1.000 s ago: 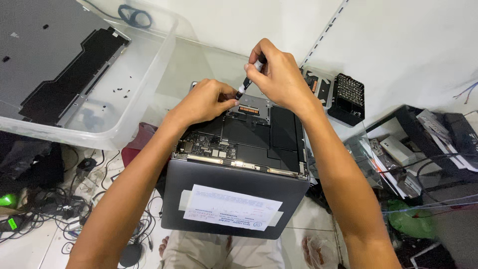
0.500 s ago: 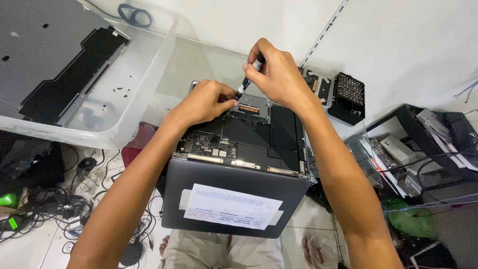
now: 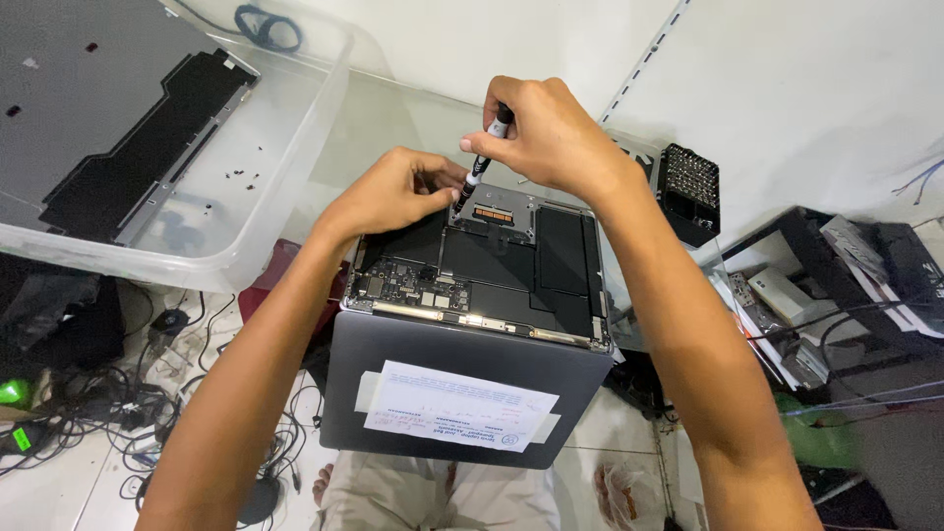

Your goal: The person uses a screwdriver to remove screws from a black electronic device placed on a glass table. They place the removed screws into a plastic container and continue to unscrew and remove components from the device.

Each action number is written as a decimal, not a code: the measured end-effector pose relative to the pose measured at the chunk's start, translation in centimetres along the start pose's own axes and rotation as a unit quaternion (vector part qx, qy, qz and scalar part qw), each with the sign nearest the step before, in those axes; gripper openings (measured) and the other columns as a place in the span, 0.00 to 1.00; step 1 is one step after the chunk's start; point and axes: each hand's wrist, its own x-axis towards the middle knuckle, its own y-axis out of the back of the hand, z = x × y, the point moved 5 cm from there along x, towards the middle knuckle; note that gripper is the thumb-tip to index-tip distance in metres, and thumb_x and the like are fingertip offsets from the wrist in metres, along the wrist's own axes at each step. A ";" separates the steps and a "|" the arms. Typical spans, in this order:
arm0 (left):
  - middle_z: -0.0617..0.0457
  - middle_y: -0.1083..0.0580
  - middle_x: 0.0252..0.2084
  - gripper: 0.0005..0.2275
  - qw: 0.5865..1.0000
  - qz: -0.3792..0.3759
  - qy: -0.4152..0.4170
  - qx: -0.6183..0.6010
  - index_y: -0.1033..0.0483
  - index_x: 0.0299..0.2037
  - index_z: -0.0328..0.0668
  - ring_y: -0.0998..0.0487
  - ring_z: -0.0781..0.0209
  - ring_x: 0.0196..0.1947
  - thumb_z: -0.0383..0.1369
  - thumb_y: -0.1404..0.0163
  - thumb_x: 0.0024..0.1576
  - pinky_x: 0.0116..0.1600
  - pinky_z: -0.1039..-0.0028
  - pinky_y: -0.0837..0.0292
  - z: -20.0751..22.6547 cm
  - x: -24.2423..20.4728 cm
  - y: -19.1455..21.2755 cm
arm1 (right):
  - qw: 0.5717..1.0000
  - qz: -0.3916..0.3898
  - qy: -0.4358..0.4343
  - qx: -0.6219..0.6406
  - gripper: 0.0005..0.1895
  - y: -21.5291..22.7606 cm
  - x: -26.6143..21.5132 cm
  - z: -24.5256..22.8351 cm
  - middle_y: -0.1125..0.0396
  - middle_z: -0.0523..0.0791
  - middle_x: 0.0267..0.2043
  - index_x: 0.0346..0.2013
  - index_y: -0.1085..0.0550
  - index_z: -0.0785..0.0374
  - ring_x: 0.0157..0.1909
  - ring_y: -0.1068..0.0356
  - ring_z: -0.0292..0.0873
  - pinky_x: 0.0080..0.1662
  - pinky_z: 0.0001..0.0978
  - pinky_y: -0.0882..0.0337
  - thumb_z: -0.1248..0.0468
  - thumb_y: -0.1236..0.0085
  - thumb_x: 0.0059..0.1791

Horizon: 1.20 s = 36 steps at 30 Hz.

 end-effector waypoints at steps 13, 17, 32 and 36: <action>0.59 0.21 0.34 0.07 1.000 -0.003 0.008 0.003 0.20 0.42 0.41 0.25 0.76 0.34 0.30 0.49 0.57 0.42 0.82 0.32 -0.1 -0.2 -0.4 | 0.995 -0.092 -0.009 -0.026 0.10 0.7 0.3 -1.2 0.31 0.42 0.30 0.35 0.29 0.57 0.31 0.36 0.43 0.36 0.36 0.38 0.55 0.41 0.48; 0.62 0.21 0.32 0.06 1.000 0.010 -0.001 0.017 0.20 0.40 0.43 0.28 0.77 0.32 0.32 0.47 0.56 0.40 0.81 0.34 -0.1 -0.3 -0.4 | 0.996 -0.068 0.039 -0.038 0.11 -0.1 0.9 -0.2 0.31 0.43 0.29 0.34 0.28 0.57 0.30 0.35 0.44 0.35 0.37 0.38 0.56 0.38 0.47; 0.51 0.19 0.35 0.09 0.997 0.047 0.001 0.066 0.19 0.44 0.48 0.20 0.57 0.37 0.34 0.46 0.54 0.44 0.67 0.29 0.6 0.1 -0.7 | 0.999 -0.019 0.018 0.020 0.17 -0.4 0.6 1.1 0.28 0.56 0.30 0.35 0.27 0.63 0.38 0.27 0.63 0.41 0.53 0.31 0.51 0.49 0.50; 0.43 0.19 0.36 0.10 0.997 0.053 -0.013 0.045 0.19 0.44 0.40 0.20 0.48 0.40 0.30 0.47 0.54 0.47 0.62 0.28 0.5 0.2 -0.9 | 0.999 -0.021 0.005 0.024 0.15 -0.6 0.7 1.2 0.27 0.56 0.31 0.35 0.26 0.63 0.36 0.26 0.62 0.40 0.50 0.29 0.53 0.50 0.49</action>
